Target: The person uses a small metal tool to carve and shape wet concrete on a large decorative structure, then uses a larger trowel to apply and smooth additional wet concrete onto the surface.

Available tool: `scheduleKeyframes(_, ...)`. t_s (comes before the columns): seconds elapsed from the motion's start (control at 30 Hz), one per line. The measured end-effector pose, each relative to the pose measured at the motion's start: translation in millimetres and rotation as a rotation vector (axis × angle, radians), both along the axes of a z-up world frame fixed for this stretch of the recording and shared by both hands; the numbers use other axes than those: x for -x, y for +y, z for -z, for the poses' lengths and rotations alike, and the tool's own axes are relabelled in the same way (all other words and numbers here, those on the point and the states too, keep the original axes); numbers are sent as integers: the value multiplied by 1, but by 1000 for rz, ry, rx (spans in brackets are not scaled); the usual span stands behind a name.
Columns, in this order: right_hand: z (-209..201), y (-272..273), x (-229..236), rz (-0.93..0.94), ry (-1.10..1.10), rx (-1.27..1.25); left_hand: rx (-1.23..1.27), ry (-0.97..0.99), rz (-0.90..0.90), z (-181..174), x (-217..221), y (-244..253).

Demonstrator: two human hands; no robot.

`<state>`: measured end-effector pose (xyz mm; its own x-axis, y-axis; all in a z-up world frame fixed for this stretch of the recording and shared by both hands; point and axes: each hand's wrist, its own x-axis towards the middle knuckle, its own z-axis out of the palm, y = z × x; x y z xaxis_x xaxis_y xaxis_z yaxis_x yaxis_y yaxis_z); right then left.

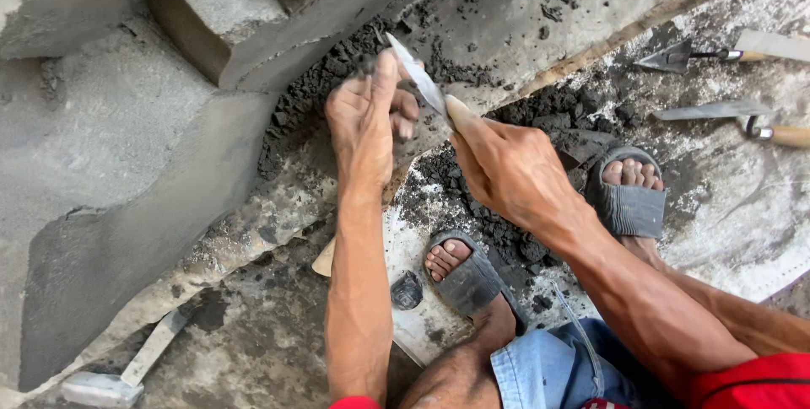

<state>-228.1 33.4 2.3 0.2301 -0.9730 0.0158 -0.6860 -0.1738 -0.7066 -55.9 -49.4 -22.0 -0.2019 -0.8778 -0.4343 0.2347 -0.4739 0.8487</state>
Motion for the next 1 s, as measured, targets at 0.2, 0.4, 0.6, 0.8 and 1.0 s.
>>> scheduleKeyframes(0.2,22,-13,-8,-30,47,7,9,-111,77,-6,2,8)
scheduleKeyframes(0.4,16,-24,-16,-11,135,31,12,-144,25,-6,4,1)
scheduleKeyframes(0.6,21,-28,-18,16,127,25,15,-143,10,-1,5,-2)
scheduleKeyframes(0.8,29,-33,-20,8,31,82,50,-192,-14,4,8,-9)
scheduleKeyframes(1.0,36,-37,-24,45,-27,101,104,-197,-31,9,11,-12)
